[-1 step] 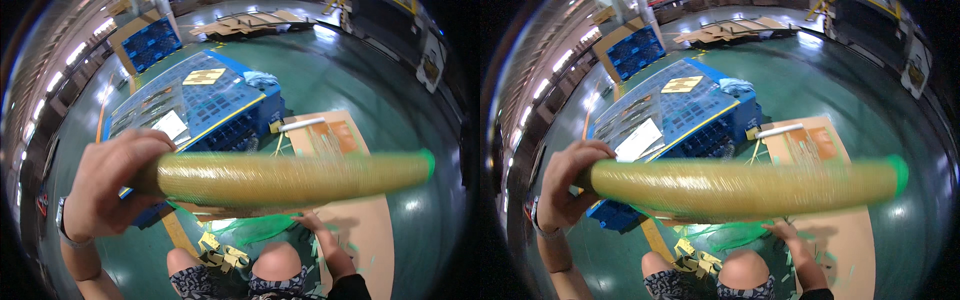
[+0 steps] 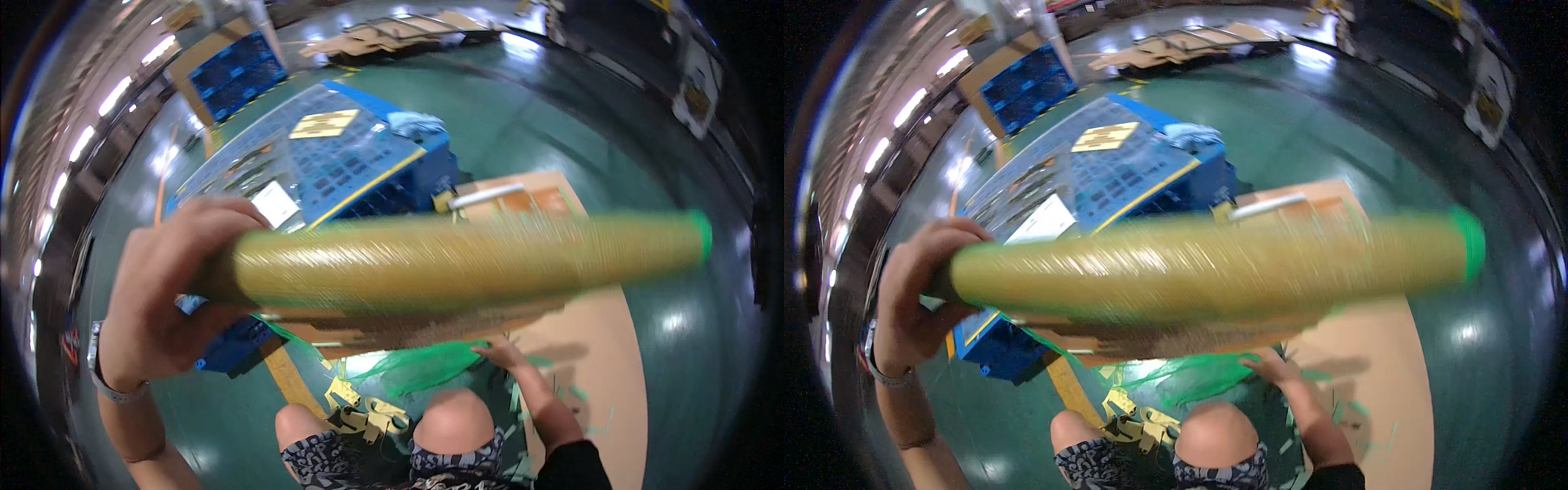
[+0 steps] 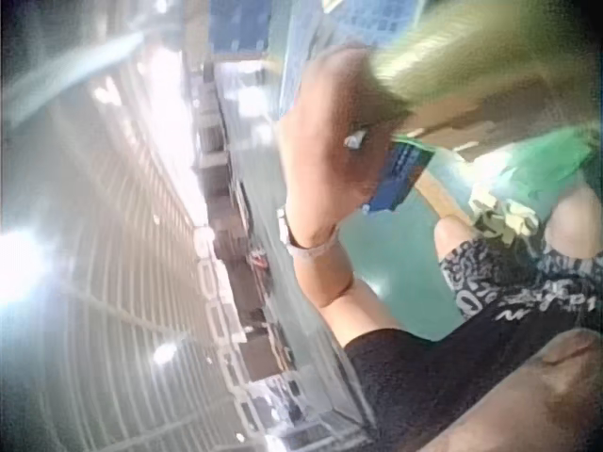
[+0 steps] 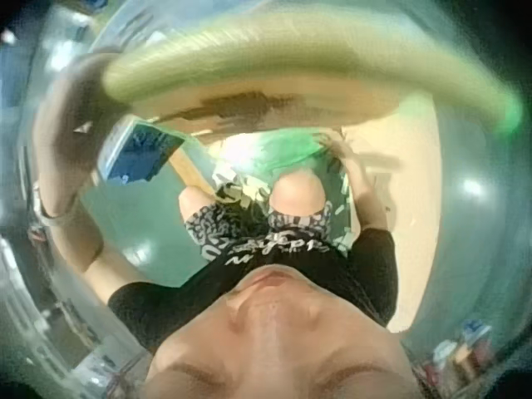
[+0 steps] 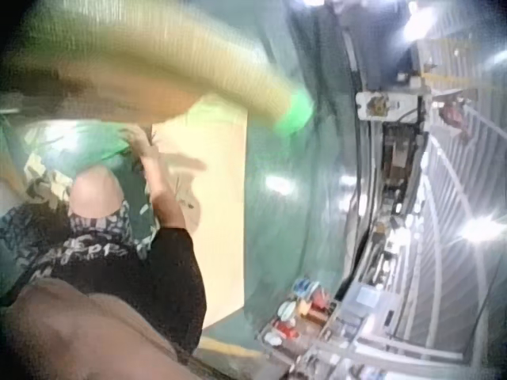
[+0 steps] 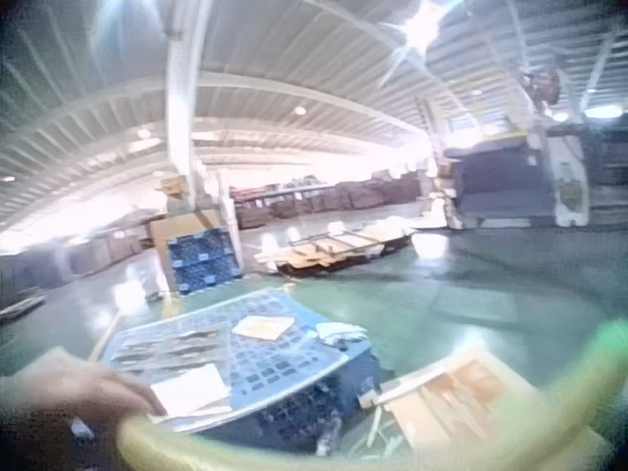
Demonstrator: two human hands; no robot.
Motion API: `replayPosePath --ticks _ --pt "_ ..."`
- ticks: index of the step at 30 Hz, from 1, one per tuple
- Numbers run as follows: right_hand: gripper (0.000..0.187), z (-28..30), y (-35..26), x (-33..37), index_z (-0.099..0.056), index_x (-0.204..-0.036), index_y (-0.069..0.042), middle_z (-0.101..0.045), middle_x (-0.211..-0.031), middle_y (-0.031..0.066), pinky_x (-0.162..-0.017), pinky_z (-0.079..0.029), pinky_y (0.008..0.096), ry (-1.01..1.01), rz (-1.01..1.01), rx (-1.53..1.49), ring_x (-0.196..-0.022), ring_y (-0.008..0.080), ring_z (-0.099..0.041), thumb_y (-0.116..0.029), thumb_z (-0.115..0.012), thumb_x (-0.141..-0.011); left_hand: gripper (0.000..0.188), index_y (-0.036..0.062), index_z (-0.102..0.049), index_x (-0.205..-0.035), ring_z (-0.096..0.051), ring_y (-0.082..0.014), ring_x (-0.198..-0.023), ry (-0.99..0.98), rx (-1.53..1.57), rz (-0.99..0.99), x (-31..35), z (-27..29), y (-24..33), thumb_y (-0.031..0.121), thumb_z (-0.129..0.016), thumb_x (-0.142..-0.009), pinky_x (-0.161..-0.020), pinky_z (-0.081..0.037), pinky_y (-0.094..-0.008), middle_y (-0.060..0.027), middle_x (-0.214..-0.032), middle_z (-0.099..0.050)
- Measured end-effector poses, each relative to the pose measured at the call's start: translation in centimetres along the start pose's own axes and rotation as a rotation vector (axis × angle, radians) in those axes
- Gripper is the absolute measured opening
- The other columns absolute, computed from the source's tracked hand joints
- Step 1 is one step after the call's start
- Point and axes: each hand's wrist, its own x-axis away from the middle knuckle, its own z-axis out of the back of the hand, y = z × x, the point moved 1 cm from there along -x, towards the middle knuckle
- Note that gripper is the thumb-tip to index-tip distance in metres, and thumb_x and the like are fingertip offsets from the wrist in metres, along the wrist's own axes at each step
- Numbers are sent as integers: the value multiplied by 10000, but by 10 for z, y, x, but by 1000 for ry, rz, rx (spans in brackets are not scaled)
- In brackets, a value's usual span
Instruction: The person cuts strips of adhesive tape using scissors, removes the protective backing from the strips, and presses them onto a large sheet of cardboard.
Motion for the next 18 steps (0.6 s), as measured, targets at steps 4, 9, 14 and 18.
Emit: replayPosePath --ticks 4,9,14,18 --pt "272 16 -57 20 -584 -1010 -56 -565 -987 130 -819 -431 354 241 -156 -36 -954 265 -541 -226 -663 -813 526 8 -475 -1207 -525 -269 -1091 104 -71 12 3 22 -15 169 -686 -753 -918 -426 -366 -153 -1207 -506" --pt "812 90 36 18 -377 -1246 -23 -425 -1214 164 -955 -361 382 1142 84 -68 -1123 294 -428 -353 -797 -635 603 67 -392 -1328 -500 -271 -1142 274 -86 72 -29 33 -29 203 -655 -803 -976 -412 -397 -146 -1267 -481" --pt "791 144 -22 54 -371 -1358 -158 -389 -1375 91 -990 -357 392 464 -157 -278 -1229 261 -393 -282 -775 -689 588 84 -356 -1352 -474 -240 -1165 284 -80 99 -74 22 -33 234 -604 -840 -977 -399 -399 -144 -1292 -458" --pt "612 115 -7 37 -471 -1264 -108 -525 -1234 75 -931 -404 350 321 60 -573 -1113 213 -503 -166 -736 -715 585 109 -316 -1374 -402 -224 -1232 233 -111 25 -103 35 -49 279 -556 -868 -1001 -350 -426 -129 -1335 -412"
